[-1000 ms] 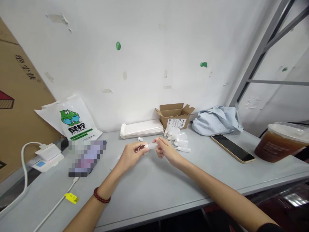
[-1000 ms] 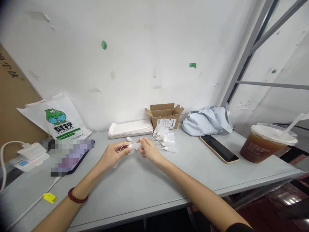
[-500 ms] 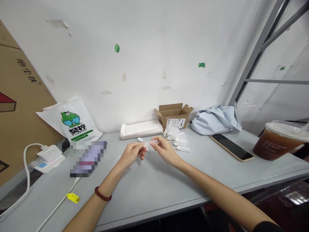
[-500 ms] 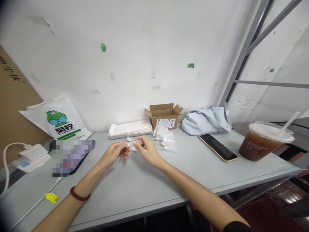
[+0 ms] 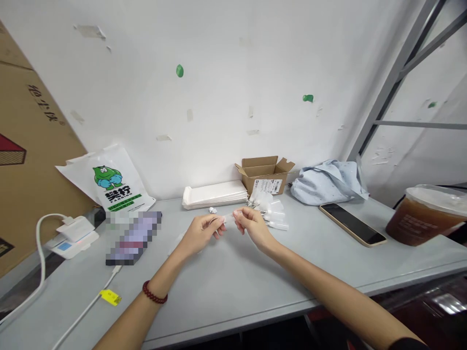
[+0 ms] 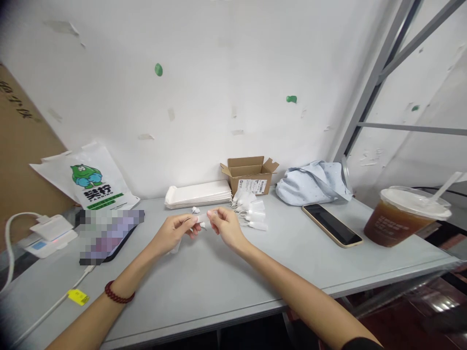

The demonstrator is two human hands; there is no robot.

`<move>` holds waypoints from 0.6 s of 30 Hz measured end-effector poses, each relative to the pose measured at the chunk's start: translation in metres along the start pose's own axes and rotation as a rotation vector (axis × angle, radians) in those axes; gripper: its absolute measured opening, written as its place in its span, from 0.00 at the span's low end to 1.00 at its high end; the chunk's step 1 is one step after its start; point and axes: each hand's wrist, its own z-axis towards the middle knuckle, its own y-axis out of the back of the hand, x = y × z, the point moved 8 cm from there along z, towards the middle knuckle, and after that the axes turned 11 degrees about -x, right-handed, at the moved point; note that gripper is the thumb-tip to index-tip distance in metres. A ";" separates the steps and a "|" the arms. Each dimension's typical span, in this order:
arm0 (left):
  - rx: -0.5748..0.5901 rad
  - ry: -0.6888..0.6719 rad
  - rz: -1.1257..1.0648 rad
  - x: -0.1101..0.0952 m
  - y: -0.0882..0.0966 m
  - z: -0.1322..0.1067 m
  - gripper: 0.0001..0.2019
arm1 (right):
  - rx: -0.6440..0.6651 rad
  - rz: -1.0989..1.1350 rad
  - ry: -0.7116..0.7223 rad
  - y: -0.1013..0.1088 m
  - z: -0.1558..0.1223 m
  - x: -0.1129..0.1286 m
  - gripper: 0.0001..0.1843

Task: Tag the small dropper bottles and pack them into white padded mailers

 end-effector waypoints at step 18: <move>-0.107 -0.162 0.299 -0.014 -0.002 -0.009 0.13 | -0.033 -0.052 -0.028 0.000 -0.003 -0.003 0.22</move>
